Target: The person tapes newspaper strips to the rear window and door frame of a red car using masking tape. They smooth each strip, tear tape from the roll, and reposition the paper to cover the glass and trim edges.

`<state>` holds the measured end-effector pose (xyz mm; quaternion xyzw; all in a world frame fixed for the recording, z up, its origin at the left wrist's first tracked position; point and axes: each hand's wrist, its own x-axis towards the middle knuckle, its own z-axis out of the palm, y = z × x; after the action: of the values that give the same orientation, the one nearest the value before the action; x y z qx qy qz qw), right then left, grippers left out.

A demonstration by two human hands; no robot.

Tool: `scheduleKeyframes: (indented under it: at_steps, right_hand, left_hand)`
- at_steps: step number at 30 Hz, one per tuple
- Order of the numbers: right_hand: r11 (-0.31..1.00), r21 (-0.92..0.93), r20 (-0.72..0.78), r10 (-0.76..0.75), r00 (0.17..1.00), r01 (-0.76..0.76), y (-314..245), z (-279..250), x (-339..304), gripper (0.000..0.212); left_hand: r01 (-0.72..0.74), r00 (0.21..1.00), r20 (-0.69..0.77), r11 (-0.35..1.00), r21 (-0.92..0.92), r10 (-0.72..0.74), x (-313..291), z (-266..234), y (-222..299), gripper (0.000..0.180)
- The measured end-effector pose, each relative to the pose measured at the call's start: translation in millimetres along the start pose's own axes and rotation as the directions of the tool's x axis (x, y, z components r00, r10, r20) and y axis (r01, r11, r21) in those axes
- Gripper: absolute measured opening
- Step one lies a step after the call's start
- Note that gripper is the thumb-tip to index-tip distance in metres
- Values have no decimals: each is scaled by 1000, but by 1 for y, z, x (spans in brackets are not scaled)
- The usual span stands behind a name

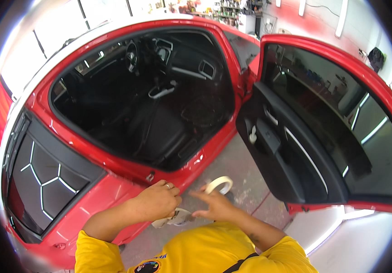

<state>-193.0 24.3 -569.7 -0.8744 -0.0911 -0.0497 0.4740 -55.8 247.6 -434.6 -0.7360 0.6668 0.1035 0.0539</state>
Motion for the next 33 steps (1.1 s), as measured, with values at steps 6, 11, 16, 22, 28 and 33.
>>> scheduleKeyframes:
  at_steps: [6, 11, 16, 22, 28, 33]
  right_hand:
    - [976, 164, -18, -143, 990, 144, 40, -47, 77, 28]
    - [987, 138, -259, -50, 965, 88, 56, -102, 136, 23]
    - [980, 95, -375, -128, 918, 175, 91, -135, 186, 18]
    - [996, 33, -527, -54, 848, 83, 120, -160, 230, 14]
    - [996, 41, -727, 85, 682, -81, 150, -194, 243, 13]
    - [994, 14, -776, 80, 626, -109, 181, -215, 240, 14]
  left_hand:
    - [39, 997, -73, 999, 26, -37, 57, -107, -50, 17]
    - [74, 995, -72, 996, 39, -71, 111, -158, -92, 19]
    - [41, 996, -82, 998, 50, -36, 154, -189, -136, 17]
    - [-48, 967, -241, 987, 152, 84, 198, -213, -197, 17]
    - [-58, 841, -527, 988, 143, 125, 271, -233, -260, 37]
    - [323, 859, -512, 806, 495, -30, 361, -222, -380, 88]
